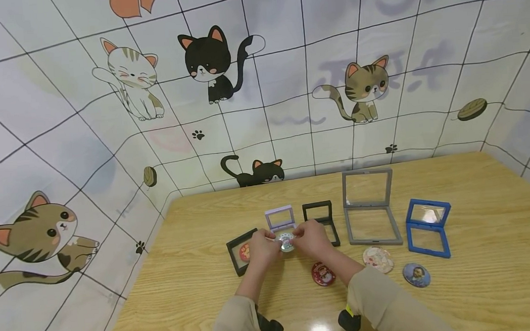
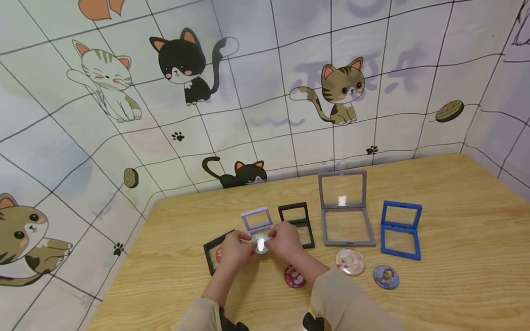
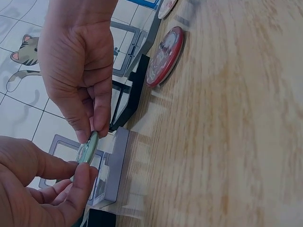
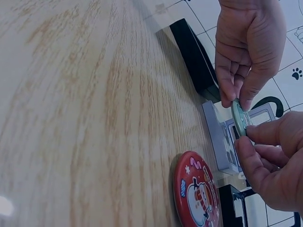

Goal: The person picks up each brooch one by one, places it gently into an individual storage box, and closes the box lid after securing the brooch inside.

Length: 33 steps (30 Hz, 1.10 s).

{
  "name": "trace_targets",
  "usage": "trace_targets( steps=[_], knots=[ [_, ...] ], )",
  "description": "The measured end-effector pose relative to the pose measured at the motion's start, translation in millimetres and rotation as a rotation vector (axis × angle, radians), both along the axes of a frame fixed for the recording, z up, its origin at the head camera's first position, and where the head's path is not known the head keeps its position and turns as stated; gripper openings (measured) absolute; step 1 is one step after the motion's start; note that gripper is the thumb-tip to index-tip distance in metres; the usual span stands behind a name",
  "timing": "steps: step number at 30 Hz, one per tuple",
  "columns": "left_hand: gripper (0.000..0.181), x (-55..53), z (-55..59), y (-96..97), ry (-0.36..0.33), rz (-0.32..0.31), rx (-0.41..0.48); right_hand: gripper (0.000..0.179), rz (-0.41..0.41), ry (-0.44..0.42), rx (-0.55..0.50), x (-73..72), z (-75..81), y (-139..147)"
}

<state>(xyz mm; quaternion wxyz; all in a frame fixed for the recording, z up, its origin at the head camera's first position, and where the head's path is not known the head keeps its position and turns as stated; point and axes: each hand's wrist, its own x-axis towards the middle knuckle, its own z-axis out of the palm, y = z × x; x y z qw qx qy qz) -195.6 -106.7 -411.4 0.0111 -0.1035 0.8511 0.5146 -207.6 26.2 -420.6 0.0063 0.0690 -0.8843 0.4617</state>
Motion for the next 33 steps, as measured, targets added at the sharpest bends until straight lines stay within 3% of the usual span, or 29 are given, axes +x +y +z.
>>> trace_targets(
  steps=[7,33],
  knots=[
    [0.016,-4.2,0.8,1.1,0.031,0.005,-0.035,0.019,-0.007,-0.007,-0.025,-3.0,-0.1,0.5],
    [0.013,-14.1,-1.2,1.1,0.023,0.027,-0.094,0.015,-0.024,0.052,-0.025,-9.6,-5.1,-1.9]
  ],
)
